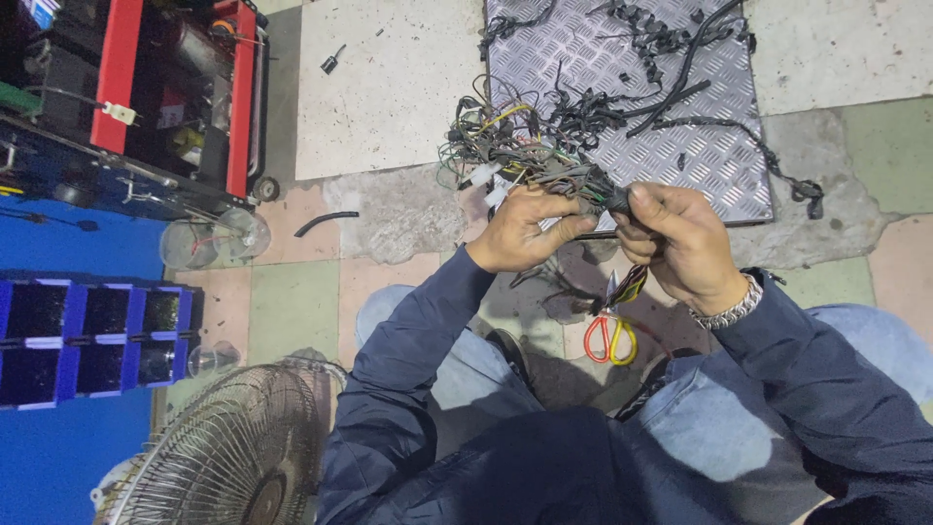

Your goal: The person sits on the floor and uses scissors to cut the black insulation and ties from a bundle of multi-colored wires. They repeatedly trim the outer sheathing and separate the individual wires, placing the cut pieces onto a metal plate nearby.

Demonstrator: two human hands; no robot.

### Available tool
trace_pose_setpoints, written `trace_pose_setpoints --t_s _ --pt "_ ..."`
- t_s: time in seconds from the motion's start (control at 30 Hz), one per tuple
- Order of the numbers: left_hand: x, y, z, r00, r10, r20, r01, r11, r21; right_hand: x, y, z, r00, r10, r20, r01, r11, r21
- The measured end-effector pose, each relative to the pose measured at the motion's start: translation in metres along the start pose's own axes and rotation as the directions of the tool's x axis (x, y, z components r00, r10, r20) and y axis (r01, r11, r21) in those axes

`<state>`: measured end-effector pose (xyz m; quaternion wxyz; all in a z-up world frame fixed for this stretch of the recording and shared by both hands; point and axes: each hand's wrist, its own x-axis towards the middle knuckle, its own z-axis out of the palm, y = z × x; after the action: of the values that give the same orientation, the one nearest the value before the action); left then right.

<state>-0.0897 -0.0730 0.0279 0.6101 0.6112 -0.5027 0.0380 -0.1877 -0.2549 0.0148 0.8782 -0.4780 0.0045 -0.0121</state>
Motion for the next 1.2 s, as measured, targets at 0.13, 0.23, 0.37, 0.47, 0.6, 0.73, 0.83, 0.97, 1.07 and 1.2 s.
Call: trace_pose_setpoints --t_s 0.13,0.23,0.37,0.47,0.6,0.73,0.83,0.97,1.07,1.2 --pt "-0.019 -0.022 0.005 0.977 0.065 0.202 -0.050 0.996 -0.075 -0.006 0.002 -0.005 0.989 0.148 0.005 -0.147 0.979 0.139" --pt "-0.072 -0.081 -0.004 0.865 0.102 0.491 -0.003 0.980 -0.198 -0.008 -0.011 -0.003 0.965 0.260 -0.004 -0.260 0.964 0.049" --pt "-0.054 -0.008 0.015 0.823 0.155 0.547 -0.085 0.985 -0.151 0.014 -0.020 -0.030 0.921 0.387 -0.048 -0.387 0.922 0.008" --pt "-0.088 0.021 0.049 0.485 0.514 0.707 0.275 0.678 -0.682 0.045 -0.054 -0.062 0.826 0.349 -0.443 -0.422 0.903 -0.074" --pt "-0.033 0.011 -0.022 0.654 -0.140 0.744 0.299 0.951 -0.084 0.040 -0.069 -0.059 0.943 0.331 -0.002 -0.331 0.943 -0.019" --pt "0.026 -0.009 -0.062 0.965 -0.215 0.151 0.140 0.907 0.398 0.035 -0.058 -0.051 0.935 0.330 0.128 -0.330 0.944 -0.022" --pt "0.084 -0.085 -0.065 0.993 -0.088 0.074 0.030 0.820 0.571 0.036 -0.050 -0.050 0.906 0.419 0.054 -0.419 0.908 -0.017" --pt "0.097 -0.189 -0.050 0.805 -0.579 0.126 0.358 0.644 0.676 0.038 -0.036 -0.055 0.903 0.410 0.132 -0.412 0.911 -0.012" --pt "0.087 -0.197 -0.045 0.867 -0.492 0.073 0.274 0.596 0.755 0.035 -0.031 -0.046 0.893 0.444 0.078 -0.447 0.894 0.037" --pt "0.081 -0.121 -0.042 0.971 -0.237 -0.019 0.172 0.645 0.745 0.030 -0.036 -0.035 0.888 0.432 0.160 -0.433 0.901 -0.031"
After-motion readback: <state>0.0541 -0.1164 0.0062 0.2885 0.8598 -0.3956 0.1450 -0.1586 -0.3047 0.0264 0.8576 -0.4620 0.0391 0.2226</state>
